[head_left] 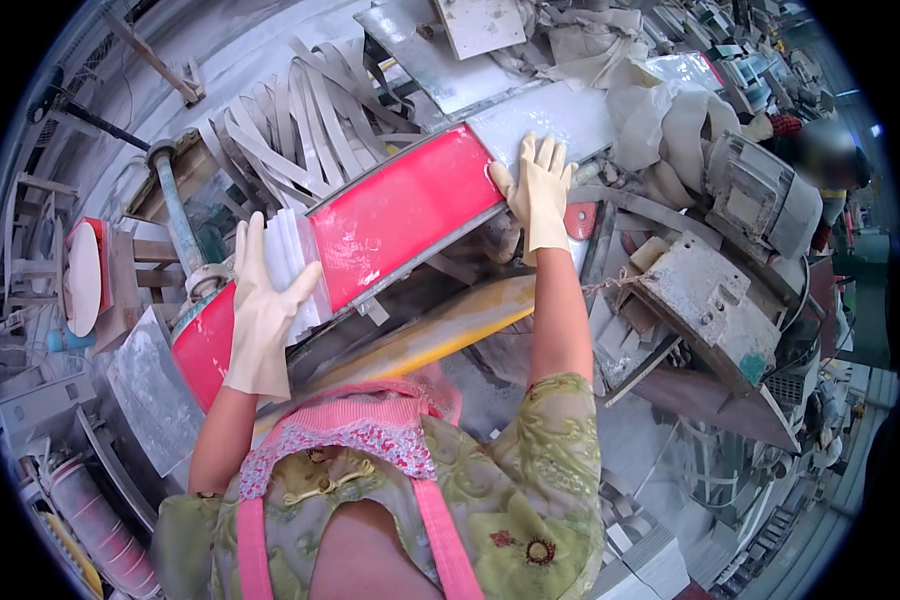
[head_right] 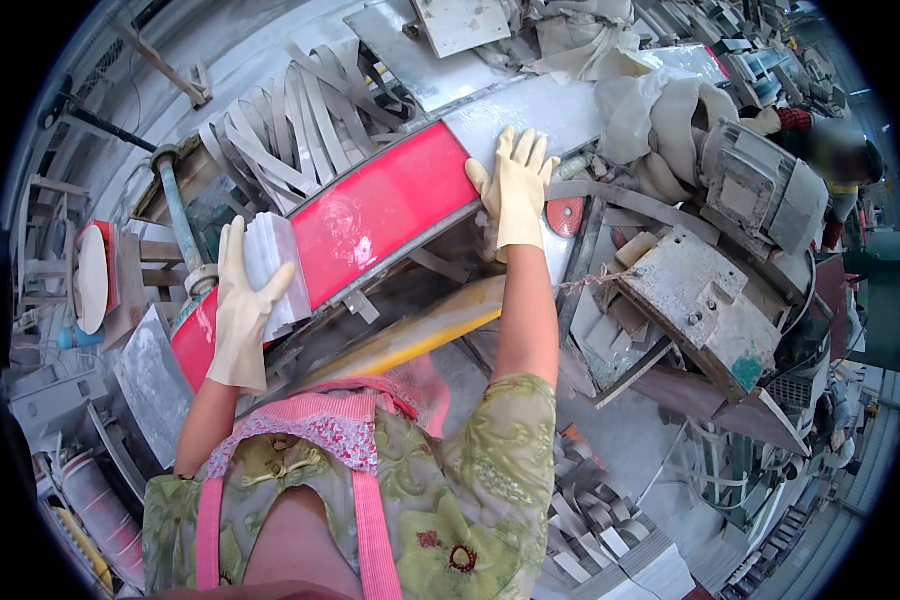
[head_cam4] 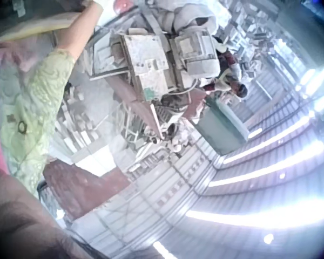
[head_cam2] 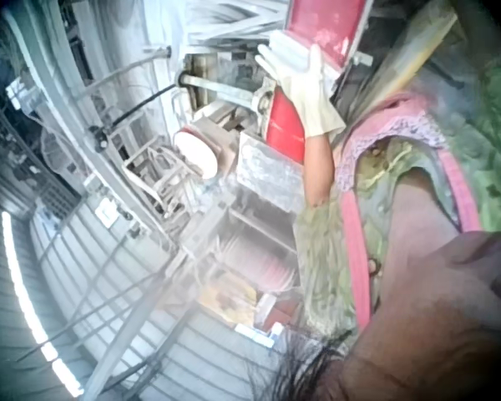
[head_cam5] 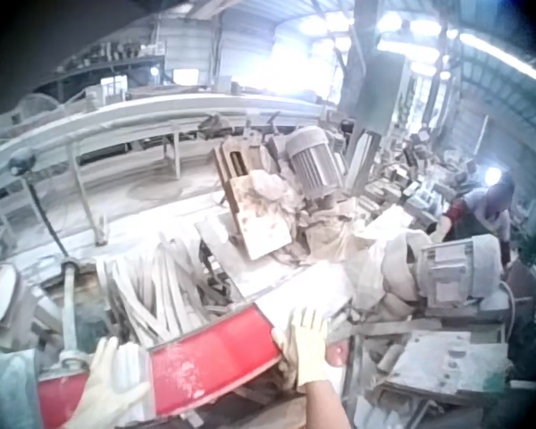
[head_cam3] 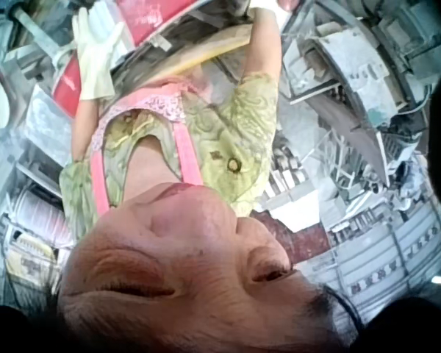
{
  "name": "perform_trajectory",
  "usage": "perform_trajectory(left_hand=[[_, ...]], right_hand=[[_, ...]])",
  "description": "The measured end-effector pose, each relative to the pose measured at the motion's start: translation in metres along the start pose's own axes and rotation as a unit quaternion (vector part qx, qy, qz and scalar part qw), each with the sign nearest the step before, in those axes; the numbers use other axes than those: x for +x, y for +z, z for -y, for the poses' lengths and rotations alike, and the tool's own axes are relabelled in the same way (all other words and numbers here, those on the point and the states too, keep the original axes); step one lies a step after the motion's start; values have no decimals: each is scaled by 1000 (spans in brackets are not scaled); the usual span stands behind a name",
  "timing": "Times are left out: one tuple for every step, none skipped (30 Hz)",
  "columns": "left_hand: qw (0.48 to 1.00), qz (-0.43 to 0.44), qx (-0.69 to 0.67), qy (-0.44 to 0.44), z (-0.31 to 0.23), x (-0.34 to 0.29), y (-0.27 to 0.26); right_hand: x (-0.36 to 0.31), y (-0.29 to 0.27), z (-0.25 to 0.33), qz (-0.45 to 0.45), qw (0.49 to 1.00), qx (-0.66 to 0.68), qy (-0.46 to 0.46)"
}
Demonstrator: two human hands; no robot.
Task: The person repeatedly picks up rectangular white plasterboard pieces and rubs their edges against a red sanding belt on a machine. After sanding, the person stacks the pieces on a nearby table. The person also handles long, thin strips of material, placing them on the table.
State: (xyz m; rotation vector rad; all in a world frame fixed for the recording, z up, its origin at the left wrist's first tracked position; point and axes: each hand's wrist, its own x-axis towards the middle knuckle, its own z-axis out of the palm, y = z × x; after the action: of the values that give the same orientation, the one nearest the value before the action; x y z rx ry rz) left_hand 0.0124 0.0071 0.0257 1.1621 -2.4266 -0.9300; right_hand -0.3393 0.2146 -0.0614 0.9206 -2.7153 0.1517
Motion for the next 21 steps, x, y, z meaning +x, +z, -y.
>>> perform_trajectory(left_hand=[[1000, -1, -10, 0, -1, -2, -1], [1000, -1, -20, 0, -3, -5, -3], [1000, -5, -30, 6, -6, -4, -6], [1000, -3, -30, 1, -8, -3, -6], [1000, -2, -30, -4, -11, -4, -5], [999, -2, -31, -11, -11, -6, -4], [1000, -3, -24, -8, -9, -5, -5], [1000, -3, -18, -3, -7, -3, -5], [1000, -4, -13, 2, -5, -1, -5], [1000, -4, -20, -1, -4, -2, -5], [1000, -5, -28, -3, -5, -3, -5], [999, -6, -37, -3, -5, -2, -5], [999, -9, -30, 7, -2, -1, -6], [1000, -12, -24, 17, 1, 1, -5], [999, -14, -18, 23, 5, 1, -3], [999, -15, -17, 23, 8, 1, -2], [999, -16, -19, 25, 12, 1, 0], [999, -16, -22, 30, 14, 3, 2], [999, -15, -25, 36, 15, 3, 3], [999, -11, -31, 18, 14, 1, 1], [999, -9, -31, 15, 14, 2, 1]], right_hand=[[3, -8, 2, 29, 999, -14, -12], [5, -15, 6, 58, 998, -28, -23], [11, -19, 8, 80, 995, -41, -33], [15, -14, 6, 42, 995, -70, -61], [17, -16, 1, 77, 997, -10, -24], [21, -37, 4, 112, 992, 50, 8], [23, -49, 6, 147, 982, 110, 41], [26, -38, -2, 88, 986, 140, 36], [28, -47, 3, 72, 963, 236, 104], [30, -59, 9, 56, 927, 330, 171], [30, -68, 15, 38, 877, 418, 235], [25, -65, 19, 50, 768, 553, 319], [17, -67, 32, 34, 697, 641, 320], [3, -69, 47, 19, 616, 721, 317], [-11, -72, 60, 7, 529, 789, 312], [-24, -74, 70, 25, 488, 822, 292], [-33, -73, 76, 40, 483, 826, 289], [-41, -73, 82, 52, 478, 829, 287], [-49, -74, 87, 63, 473, 831, 284], [-60, -76, 94, 54, 433, 857, 274], [-67, -85, 100, 60, 442, 854, 267]])
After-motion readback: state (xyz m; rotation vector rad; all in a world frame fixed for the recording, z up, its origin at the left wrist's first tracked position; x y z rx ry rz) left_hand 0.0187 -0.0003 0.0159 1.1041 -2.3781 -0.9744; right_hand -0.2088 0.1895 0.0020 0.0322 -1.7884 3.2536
